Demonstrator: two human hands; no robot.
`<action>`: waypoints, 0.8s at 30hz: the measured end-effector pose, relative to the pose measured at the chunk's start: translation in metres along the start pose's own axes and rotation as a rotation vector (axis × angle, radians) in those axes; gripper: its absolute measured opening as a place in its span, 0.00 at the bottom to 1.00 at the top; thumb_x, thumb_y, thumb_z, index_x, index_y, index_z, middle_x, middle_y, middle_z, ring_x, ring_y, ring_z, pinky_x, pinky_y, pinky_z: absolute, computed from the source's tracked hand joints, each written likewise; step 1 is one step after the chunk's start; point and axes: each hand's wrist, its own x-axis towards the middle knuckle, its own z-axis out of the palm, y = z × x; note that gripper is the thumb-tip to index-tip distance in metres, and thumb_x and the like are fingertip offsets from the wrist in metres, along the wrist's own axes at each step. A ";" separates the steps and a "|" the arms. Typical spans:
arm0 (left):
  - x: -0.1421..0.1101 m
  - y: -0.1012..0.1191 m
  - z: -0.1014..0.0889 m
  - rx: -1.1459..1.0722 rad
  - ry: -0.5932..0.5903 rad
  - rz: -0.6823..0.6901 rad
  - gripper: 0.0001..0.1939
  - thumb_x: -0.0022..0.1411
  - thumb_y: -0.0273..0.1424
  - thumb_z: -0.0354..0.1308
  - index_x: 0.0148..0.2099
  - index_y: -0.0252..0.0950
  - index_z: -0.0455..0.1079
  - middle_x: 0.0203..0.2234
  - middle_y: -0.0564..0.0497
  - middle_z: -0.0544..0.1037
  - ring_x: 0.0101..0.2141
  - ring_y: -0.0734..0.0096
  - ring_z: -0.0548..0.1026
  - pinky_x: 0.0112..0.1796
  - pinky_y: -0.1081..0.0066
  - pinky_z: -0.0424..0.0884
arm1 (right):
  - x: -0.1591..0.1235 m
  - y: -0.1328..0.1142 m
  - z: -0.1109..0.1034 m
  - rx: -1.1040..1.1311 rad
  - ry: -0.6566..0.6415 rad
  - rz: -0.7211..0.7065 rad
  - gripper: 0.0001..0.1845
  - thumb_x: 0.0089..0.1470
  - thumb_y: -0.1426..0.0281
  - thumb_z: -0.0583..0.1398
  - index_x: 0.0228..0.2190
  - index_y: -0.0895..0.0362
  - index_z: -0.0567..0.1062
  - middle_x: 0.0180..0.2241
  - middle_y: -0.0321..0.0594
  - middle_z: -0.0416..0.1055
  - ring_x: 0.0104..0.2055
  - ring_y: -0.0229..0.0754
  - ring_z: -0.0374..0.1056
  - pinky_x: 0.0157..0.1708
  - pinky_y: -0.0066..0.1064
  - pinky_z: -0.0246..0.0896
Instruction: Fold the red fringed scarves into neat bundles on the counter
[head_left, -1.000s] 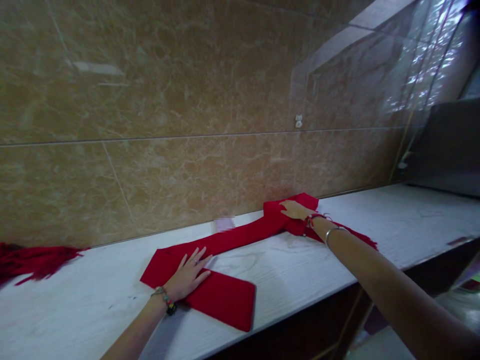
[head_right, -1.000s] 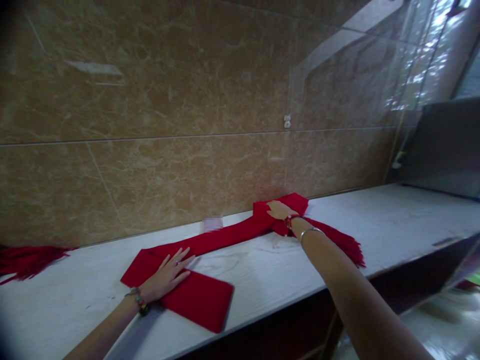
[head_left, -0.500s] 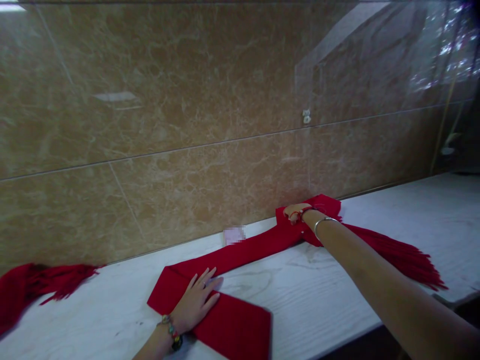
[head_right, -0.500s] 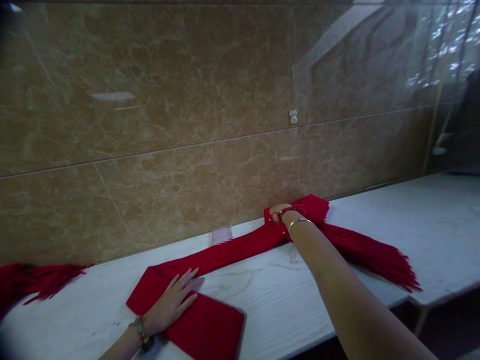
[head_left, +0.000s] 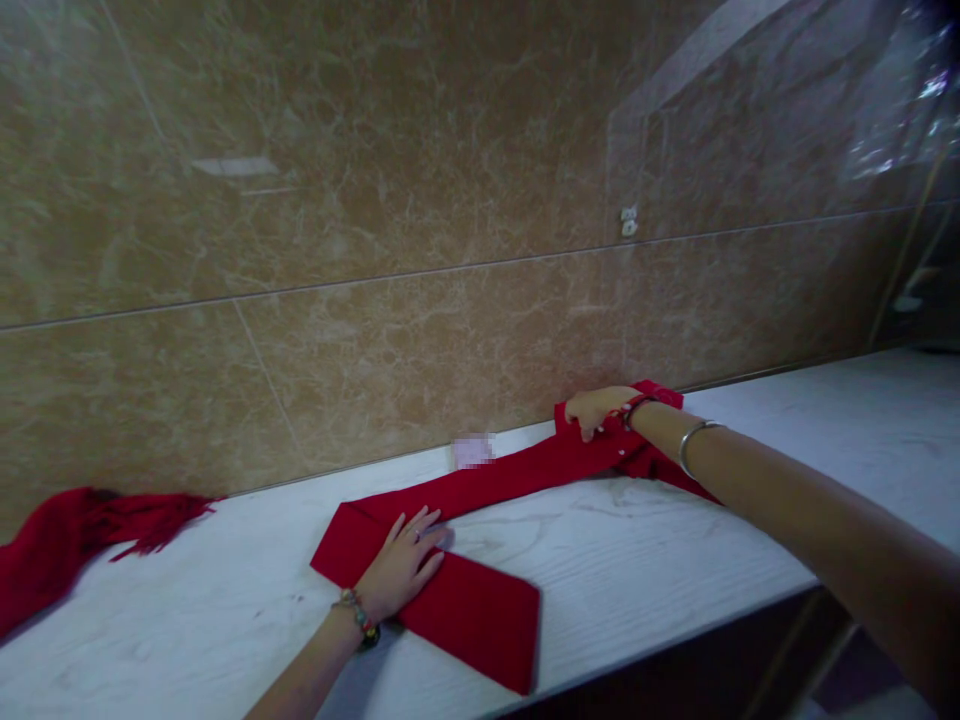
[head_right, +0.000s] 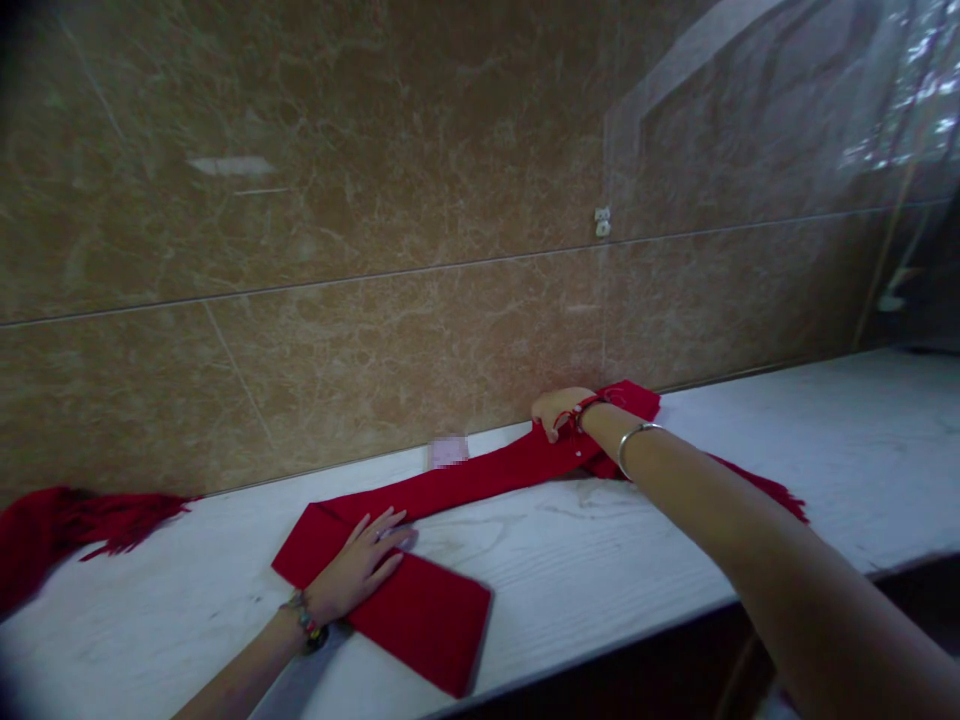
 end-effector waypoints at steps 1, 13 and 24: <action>-0.001 0.003 -0.003 -0.008 -0.006 0.024 0.19 0.63 0.38 0.41 0.54 0.45 0.60 0.57 0.50 0.58 0.58 0.63 0.50 0.56 0.53 0.42 | -0.006 -0.011 -0.004 -0.032 -0.128 -0.041 0.12 0.27 0.76 0.66 0.23 0.60 0.77 0.27 0.42 0.74 0.32 0.44 0.68 0.34 0.31 0.58; -0.023 0.022 -0.008 -0.076 -0.008 0.049 0.19 0.61 0.33 0.44 0.54 0.39 0.59 0.51 0.46 0.65 0.51 0.65 0.61 0.55 0.57 0.45 | -0.070 -0.167 0.077 0.080 -0.224 -0.389 0.11 0.44 0.70 0.60 0.31 0.61 0.77 0.32 0.43 0.74 0.34 0.42 0.68 0.33 0.27 0.59; -0.012 0.027 0.005 -0.085 0.074 0.031 0.14 0.59 0.30 0.49 0.48 0.37 0.64 0.42 0.47 0.69 0.45 0.66 0.64 0.50 0.61 0.54 | -0.046 -0.124 0.105 0.085 -0.126 -0.650 0.26 0.48 0.79 0.55 0.51 0.57 0.64 0.53 0.45 0.61 0.55 0.42 0.54 0.53 0.34 0.47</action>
